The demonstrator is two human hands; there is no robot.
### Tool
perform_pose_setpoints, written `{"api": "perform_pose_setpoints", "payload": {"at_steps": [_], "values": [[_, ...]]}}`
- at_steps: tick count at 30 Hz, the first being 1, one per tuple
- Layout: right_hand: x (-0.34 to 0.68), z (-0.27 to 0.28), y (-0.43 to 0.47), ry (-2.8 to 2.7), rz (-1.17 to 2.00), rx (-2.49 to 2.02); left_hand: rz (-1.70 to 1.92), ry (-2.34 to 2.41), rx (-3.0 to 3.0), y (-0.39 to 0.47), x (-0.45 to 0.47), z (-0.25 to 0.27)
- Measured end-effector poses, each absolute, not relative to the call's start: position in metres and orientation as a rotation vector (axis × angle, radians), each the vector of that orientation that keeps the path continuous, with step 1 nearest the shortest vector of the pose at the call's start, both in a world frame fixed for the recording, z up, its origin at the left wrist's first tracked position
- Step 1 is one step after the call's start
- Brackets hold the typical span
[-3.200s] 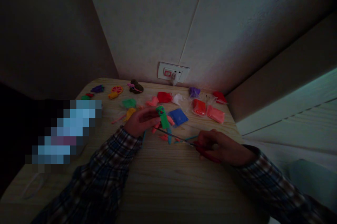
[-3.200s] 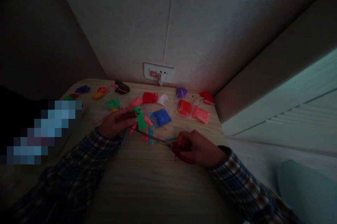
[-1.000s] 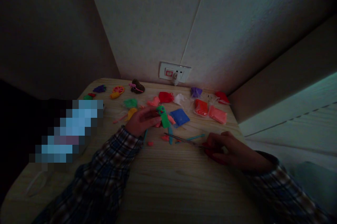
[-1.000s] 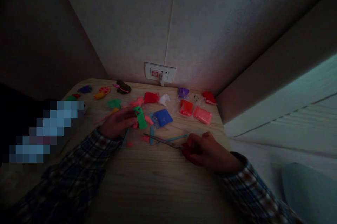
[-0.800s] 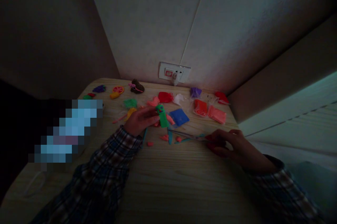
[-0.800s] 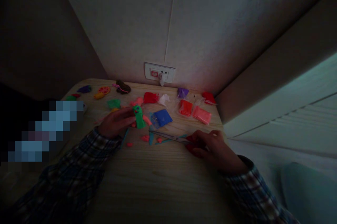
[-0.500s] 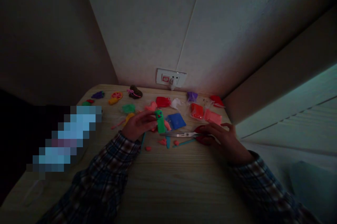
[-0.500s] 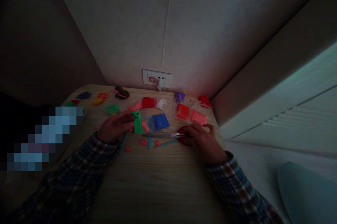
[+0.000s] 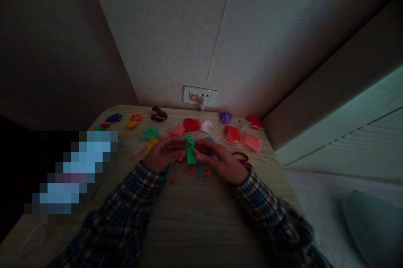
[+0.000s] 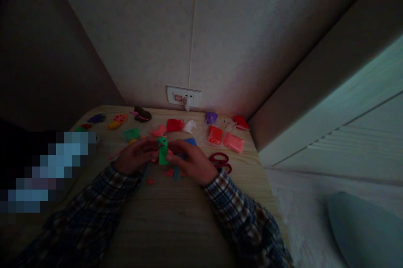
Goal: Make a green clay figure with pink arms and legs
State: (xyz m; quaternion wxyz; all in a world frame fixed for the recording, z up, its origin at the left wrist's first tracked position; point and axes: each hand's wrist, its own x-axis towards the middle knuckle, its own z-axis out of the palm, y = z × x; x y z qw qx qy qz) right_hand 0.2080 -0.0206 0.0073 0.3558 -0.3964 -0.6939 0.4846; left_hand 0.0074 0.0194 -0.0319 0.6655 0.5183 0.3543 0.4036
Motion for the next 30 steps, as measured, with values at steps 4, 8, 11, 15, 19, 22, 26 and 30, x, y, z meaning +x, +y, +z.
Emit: {"api": "perform_pose_setpoints", "payload": {"at_steps": [4, 8, 11, 15, 19, 22, 26, 30], "values": [[0.202, -0.001, -0.017, -1.63, 1.382, -1.037, 0.896, 0.765, 1.148, 0.018, 0.009, -0.032], [0.205, -0.007, -0.016, -1.404, 1.501, -0.978, 0.88, 0.754, 1.095, 0.017, 0.008, -0.033], [0.204, -0.009, -0.014, -1.327, 1.534, -0.944, 0.854, 0.78, 1.11, 0.018, 0.007, -0.03], [0.202, -0.01, -0.015, -1.308, 1.516, -0.936, 0.841, 0.84, 1.188, 0.016, 0.01, -0.023], [0.2, -0.014, -0.015, -1.272, 1.453, -0.935, 0.962, 0.954, 1.352, 0.007, 0.016, -0.021], [0.198, -0.016, -0.015, -1.246, 1.411, -0.939, 1.125, 1.038, 1.55, 0.0, 0.021, -0.021], [0.195, -0.018, -0.016, -1.243, 1.398, -0.948, 1.21, 1.094, 1.763, -0.004, 0.022, -0.015], [0.194, -0.021, -0.017, -1.223, 1.417, -0.95, 1.259, 1.105, 1.95, -0.005, 0.018, -0.01]]}}
